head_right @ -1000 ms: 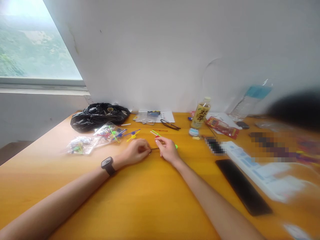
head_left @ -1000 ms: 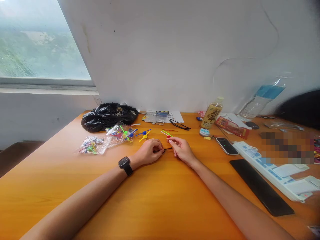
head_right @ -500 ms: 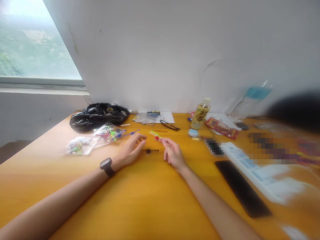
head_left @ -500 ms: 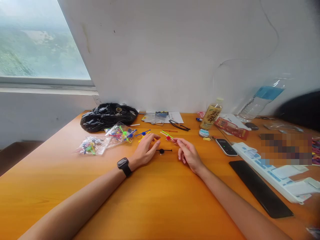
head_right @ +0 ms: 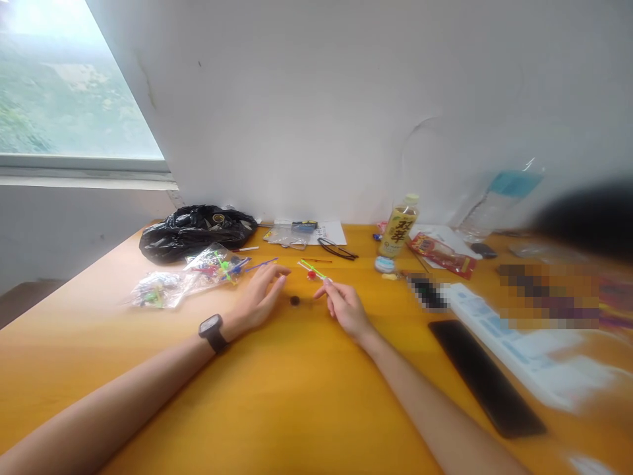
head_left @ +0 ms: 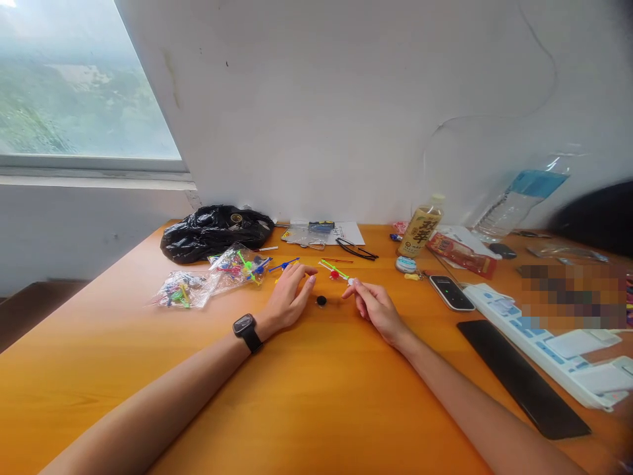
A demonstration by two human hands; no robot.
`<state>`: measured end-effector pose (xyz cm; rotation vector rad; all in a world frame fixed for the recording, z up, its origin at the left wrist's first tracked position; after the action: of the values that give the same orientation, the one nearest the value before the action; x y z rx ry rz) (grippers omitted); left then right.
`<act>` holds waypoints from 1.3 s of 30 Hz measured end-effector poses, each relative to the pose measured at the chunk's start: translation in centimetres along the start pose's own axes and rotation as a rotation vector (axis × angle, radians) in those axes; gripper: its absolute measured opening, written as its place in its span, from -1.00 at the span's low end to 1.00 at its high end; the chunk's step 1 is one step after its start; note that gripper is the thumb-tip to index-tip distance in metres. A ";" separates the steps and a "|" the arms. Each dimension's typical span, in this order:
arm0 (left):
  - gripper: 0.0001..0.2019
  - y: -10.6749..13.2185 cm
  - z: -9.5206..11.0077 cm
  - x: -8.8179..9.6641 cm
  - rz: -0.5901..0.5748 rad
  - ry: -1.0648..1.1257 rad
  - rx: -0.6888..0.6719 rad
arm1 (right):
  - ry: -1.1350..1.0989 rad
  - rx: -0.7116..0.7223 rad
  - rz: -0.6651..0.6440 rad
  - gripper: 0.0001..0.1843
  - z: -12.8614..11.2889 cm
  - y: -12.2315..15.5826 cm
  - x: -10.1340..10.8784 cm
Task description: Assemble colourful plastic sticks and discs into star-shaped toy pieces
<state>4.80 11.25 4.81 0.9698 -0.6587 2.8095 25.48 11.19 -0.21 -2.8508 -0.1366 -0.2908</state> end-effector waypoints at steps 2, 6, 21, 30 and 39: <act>-0.76 0.0 0.0 -0.1 -0.003 0.000 -0.003 | 0.019 0.015 -0.014 -0.33 0.1 0.0 -0.2; -0.75 -0.2 -0.1 -0.2 -0.002 -0.006 0.001 | 0.044 0.052 -0.023 -0.34 0.0 0.1 -0.3; -0.81 0.1 0.6 -0.5 -0.048 -0.041 -0.055 | 0.470 0.295 0.295 -0.73 -0.9 -1.7 6.4; -0.80 0.2 0.8 -0.6 -0.053 -0.043 -0.058 | 0.699 0.251 0.102 -0.77 -0.3 -1.4 4.3; -0.80 0.2 1.0 -0.6 -0.061 -0.061 -0.074 | 0.615 0.312 0.062 -0.66 -0.6 -1.3 3.5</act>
<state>5.83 10.70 5.08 1.0475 -0.7217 2.6921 28.63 12.53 1.46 -2.3312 0.0290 -1.0101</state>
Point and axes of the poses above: each hand's wrist, its own y-axis away from the middle knuckle, its own x-axis out of the back of the hand, z = x × y, the point moved 9 cm from there along -y, towards the middle knuckle, and after that the axes turned 12 degrees about x, right-handed, at the moved point
